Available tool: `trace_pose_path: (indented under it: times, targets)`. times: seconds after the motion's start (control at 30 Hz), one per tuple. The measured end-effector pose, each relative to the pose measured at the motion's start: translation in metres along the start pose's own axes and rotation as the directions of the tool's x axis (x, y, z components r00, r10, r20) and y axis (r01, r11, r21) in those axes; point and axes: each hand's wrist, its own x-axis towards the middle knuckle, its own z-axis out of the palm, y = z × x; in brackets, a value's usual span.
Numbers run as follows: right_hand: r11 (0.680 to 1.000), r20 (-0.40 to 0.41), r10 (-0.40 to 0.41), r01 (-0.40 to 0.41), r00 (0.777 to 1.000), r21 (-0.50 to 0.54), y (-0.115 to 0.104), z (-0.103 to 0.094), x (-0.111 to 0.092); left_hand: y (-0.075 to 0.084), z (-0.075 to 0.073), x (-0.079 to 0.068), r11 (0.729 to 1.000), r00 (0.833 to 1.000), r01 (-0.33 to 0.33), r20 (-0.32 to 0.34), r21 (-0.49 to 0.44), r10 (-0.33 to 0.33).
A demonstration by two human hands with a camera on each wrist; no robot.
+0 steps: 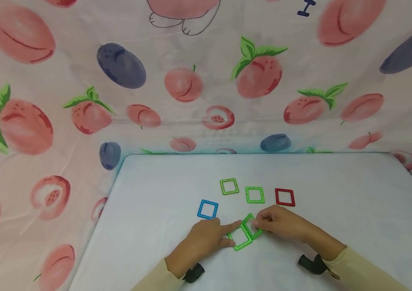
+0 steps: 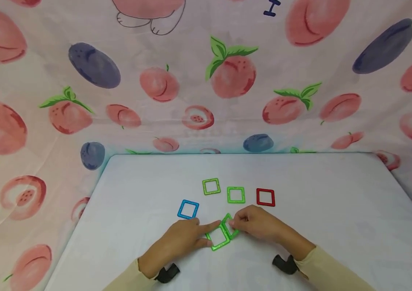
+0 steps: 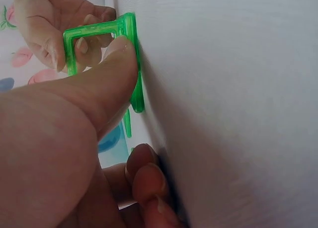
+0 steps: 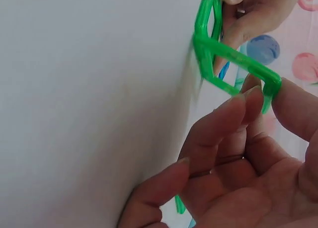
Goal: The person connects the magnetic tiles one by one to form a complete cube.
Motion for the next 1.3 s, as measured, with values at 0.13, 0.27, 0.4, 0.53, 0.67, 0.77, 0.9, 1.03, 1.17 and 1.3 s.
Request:
trace_pose_path:
  times: [0.13,0.27,0.4,0.53,0.67,0.77,0.9,1.03,1.17,1.3]
  targets:
    - [1.000,0.015,-0.018,0.018,1.000,0.000,0.000,0.003,0.003,-0.002,0.001,0.001,1.000,1.000,0.000,-0.012,-0.002,0.000]
    - [1.000,0.011,0.002,-0.002,1.000,-0.022,-0.002,0.006,0.003,-0.001,0.003,0.002,1.000,1.000,-0.006,-0.024,0.002,0.006]
    - [0.999,-0.004,0.019,-0.019,1.000,-0.041,-0.006,0.007,0.000,0.002,0.002,0.002,1.000,0.999,-0.001,-0.036,0.014,0.002]
    - [1.000,0.001,-0.001,0.001,1.000,-0.027,-0.008,0.006,-0.005,0.005,0.002,0.002,1.000,0.999,0.026,-0.040,0.005,-0.025]
    - [0.998,0.007,-0.054,0.054,0.999,-0.008,-0.006,0.008,-0.009,0.005,0.005,0.003,0.999,0.998,0.049,-0.043,-0.018,-0.050]
    - [0.996,-0.009,-0.090,0.090,0.996,-0.022,-0.004,0.009,-0.010,0.006,0.006,0.004,0.998,0.997,0.059,-0.046,-0.030,-0.061]
    - [0.993,-0.022,-0.112,0.111,0.993,-0.051,-0.003,0.009,-0.010,0.008,0.005,0.004,0.997,0.996,0.069,-0.050,-0.028,-0.070]
    - [0.992,-0.022,-0.114,0.113,0.993,-0.061,-0.003,0.008,-0.011,0.011,0.003,0.004,0.997,0.996,0.075,-0.049,-0.016,-0.076]
    - [0.991,-0.031,-0.117,0.115,0.993,-0.062,-0.004,0.008,-0.012,0.009,0.001,0.003,0.997,0.997,0.068,-0.031,-0.042,-0.070]
    - [0.985,-0.035,-0.148,0.144,0.988,-0.093,-0.003,0.008,-0.011,0.004,-0.005,0.000,0.988,0.998,0.061,0.004,-0.144,-0.061]
